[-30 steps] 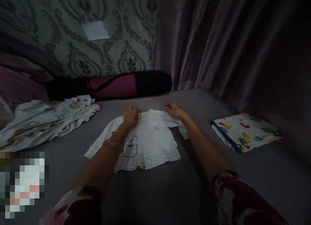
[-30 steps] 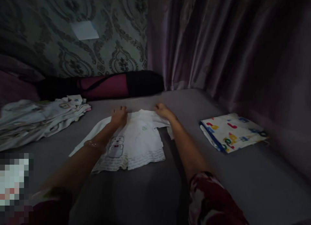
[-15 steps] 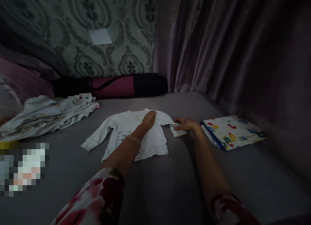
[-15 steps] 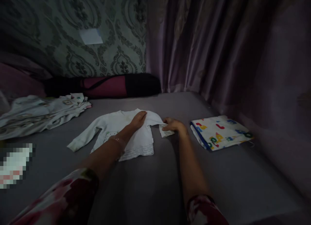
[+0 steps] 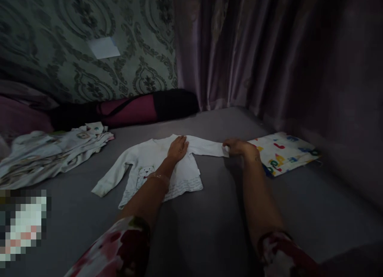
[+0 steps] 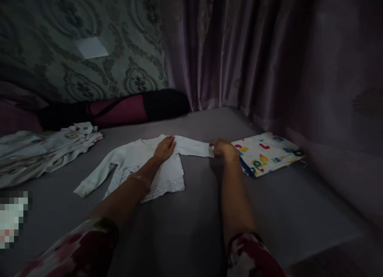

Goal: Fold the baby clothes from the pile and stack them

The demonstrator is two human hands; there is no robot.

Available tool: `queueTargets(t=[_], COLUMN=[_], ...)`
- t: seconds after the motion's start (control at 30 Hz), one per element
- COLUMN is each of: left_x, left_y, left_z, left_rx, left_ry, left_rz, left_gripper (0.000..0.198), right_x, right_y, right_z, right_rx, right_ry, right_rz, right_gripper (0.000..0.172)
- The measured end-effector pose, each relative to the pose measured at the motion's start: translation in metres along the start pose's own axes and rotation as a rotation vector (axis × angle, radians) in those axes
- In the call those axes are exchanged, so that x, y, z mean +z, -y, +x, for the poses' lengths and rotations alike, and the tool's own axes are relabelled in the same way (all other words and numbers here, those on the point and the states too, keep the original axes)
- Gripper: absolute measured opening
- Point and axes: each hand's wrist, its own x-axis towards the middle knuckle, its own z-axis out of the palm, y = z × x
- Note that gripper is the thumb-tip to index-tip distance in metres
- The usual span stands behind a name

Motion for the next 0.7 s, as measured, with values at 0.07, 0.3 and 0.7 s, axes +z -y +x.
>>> queueTargets(t=[0.07,0.3,0.7], left_x=[-0.001,-0.007,-0.011], left_y=[-0.001,-0.004,-0.005], left_z=[-0.001,-0.001,-0.001], left_rx=[0.007,0.008,0.041], left_ry=[-0.006,-0.007,0.002], left_rz=[0.009,-0.027,-0.017], left_gripper=[0.044,0.041,0.038], right_x=[-0.002,0.009,0.006], right_y=[-0.013,-0.008,-0.01], right_z=[0.0,0.011,0.004], right_rx=[-0.01,0.191,0.263], right_ry=[-0.022,-0.205,0.022], right_rz=[0.109,0.137,0.253], right_gripper=[0.057,0.033,0.029])
